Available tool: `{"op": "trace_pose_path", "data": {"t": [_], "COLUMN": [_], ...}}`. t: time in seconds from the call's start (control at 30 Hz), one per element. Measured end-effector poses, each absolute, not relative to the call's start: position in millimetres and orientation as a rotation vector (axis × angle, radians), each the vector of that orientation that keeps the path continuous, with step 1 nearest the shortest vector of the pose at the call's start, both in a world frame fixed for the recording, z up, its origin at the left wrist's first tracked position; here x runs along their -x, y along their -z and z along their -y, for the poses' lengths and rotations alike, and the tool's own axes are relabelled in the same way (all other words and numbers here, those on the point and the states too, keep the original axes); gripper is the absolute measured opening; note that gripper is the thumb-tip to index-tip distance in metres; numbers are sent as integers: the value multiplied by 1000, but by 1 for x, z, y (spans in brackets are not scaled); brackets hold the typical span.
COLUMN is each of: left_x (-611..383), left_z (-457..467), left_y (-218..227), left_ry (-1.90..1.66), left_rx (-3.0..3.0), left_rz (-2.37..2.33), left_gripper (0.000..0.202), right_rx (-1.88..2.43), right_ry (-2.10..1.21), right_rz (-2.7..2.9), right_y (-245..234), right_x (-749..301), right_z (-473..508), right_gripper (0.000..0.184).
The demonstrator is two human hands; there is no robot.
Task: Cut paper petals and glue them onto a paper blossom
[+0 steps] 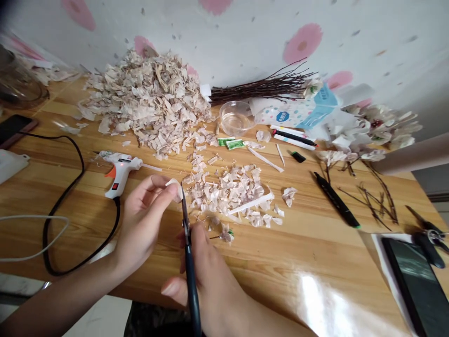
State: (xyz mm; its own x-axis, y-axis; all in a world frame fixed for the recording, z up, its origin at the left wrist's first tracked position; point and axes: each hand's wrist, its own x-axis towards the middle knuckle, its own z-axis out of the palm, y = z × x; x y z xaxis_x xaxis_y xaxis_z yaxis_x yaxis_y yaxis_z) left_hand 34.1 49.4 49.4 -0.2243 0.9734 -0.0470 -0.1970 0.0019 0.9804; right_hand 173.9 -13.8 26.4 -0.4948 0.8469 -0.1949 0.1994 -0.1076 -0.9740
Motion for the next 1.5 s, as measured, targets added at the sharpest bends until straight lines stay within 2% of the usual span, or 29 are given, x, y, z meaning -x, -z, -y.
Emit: {"op": "trace_pose_path", "data": {"t": [0.2, 0.7, 0.9, 1.27, 1.5], "left_x": [-34, -37, -37, -39, -38], "left_z": [-47, -47, -46, -46, -46], "left_y": [-47, -45, -44, -42, -43], "left_ry": [-1399, -1377, -1386, -1401, -1411], "left_rx": [-891, -876, -873, -822, -836], "left_rz": [-1219, -1222, -1210, -1125, -1110], "left_gripper": [15, 18, 18, 19, 17], "right_rx": [1195, 1223, 1152, 1168, 1220], "right_ry": [-1563, -1591, -1595, -1587, -1527], "right_rz": [1680, 1723, 1661, 1602, 1623], "right_y": [-30, -31, -28, -19, -28], "right_x": [-169, -174, -174, -174, -173], "right_z": [7, 6, 7, 12, 5], "right_gripper": [78, 87, 78, 80, 75]}}
